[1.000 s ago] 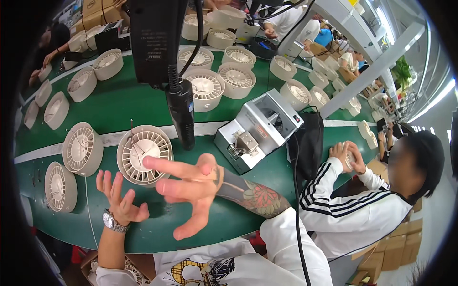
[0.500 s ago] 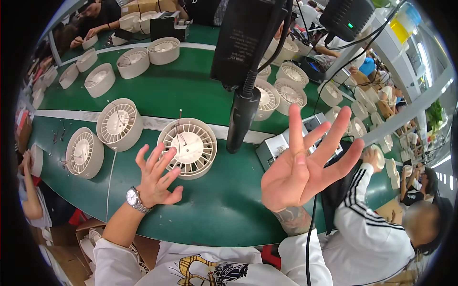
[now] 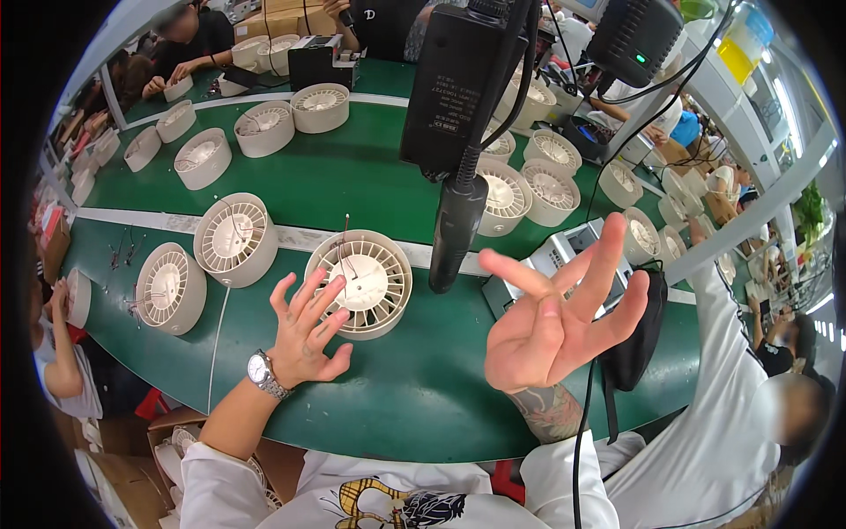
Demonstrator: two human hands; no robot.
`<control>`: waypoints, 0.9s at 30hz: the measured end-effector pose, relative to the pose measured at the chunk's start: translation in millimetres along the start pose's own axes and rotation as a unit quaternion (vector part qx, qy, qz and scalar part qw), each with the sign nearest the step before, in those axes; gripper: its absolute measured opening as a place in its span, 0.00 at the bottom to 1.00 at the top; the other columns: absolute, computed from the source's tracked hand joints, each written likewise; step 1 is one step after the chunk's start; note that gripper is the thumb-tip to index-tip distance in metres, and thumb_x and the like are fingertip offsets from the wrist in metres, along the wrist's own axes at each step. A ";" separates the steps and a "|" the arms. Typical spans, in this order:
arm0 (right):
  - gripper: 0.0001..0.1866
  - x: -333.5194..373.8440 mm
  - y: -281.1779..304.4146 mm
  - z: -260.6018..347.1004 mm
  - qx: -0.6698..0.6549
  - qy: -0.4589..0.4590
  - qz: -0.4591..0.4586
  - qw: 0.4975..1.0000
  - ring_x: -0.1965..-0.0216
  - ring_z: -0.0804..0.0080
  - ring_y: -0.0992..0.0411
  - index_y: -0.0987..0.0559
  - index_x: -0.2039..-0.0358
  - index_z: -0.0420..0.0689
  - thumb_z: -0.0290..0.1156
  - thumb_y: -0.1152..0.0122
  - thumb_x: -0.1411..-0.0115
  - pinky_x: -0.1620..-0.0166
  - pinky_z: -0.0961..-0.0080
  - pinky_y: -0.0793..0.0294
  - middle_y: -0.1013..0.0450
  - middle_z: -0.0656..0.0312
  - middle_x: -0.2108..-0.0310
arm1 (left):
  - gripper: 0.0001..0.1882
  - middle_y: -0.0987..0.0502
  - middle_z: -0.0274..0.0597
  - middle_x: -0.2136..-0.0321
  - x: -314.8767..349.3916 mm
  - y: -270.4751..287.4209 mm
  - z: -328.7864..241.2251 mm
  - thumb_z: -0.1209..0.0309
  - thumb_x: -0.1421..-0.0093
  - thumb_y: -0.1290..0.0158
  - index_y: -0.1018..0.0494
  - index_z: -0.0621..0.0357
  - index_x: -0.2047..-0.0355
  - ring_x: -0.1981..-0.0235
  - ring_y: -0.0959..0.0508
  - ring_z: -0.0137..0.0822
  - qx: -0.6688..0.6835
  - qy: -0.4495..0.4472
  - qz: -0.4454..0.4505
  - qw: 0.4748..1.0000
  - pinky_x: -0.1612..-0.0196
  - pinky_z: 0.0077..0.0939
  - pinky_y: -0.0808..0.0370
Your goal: Fastening screws into plastic fan housings on an assembly line using an electric screwdriver.
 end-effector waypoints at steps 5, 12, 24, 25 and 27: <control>0.35 -0.6 -6.7 7.1 0.096 0.051 0.091 0.990 0.48 0.47 0.33 0.59 0.36 0.45 0.21 0.64 0.45 0.36 0.51 0.81 0.42 0.33 0.44 | 0.36 0.36 0.53 0.44 1.6 -2.4 2.1 0.66 0.57 0.46 0.43 0.48 0.45 0.43 0.36 0.54 0.012 0.006 0.004 1.000 0.43 0.57 0.53; 0.33 1.2 -15.3 10.6 0.073 0.051 0.149 0.985 0.57 0.59 0.25 0.57 0.37 0.43 0.21 0.65 0.45 0.36 0.50 0.81 0.36 0.35 0.49 | 0.36 0.36 0.52 0.44 1.5 -4.8 3.0 0.66 0.57 0.46 0.43 0.48 0.45 0.43 0.35 0.53 0.014 0.006 0.014 1.000 0.43 0.57 0.53; 0.36 8.0 -27.3 17.0 0.043 0.056 0.194 0.978 0.92 0.82 0.37 0.58 0.38 0.42 0.16 0.67 0.49 0.35 0.51 0.80 0.30 0.42 0.53 | 0.36 0.36 0.50 0.43 1.0 -6.5 6.8 0.66 0.57 0.45 0.42 0.48 0.45 0.43 0.35 0.51 0.017 0.013 0.034 0.999 0.43 0.57 0.53; 0.37 8.4 -28.3 19.0 0.035 0.066 0.195 0.978 0.92 0.83 0.38 0.58 0.38 0.42 0.15 0.67 0.50 0.35 0.51 0.79 0.30 0.43 0.53 | 0.36 0.36 0.50 0.43 0.8 -6.5 6.8 0.66 0.57 0.45 0.42 0.48 0.45 0.43 0.35 0.51 0.018 0.013 0.035 0.999 0.43 0.57 0.53; 0.37 8.7 -29.2 21.0 0.025 0.075 0.195 0.978 0.92 0.84 0.39 0.59 0.37 0.42 0.14 0.67 0.50 0.35 0.50 0.79 0.30 0.43 0.53 | 0.36 0.36 0.50 0.43 0.4 -6.3 7.1 0.66 0.57 0.45 0.42 0.48 0.45 0.43 0.35 0.51 0.019 0.014 0.036 0.999 0.43 0.57 0.53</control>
Point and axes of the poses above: each hand's wrist, its own x-axis away from the middle knuckle, its own y-axis out of the back of the hand, z = x × y, the point moved 10 cm from there along -x, towards the middle knuckle
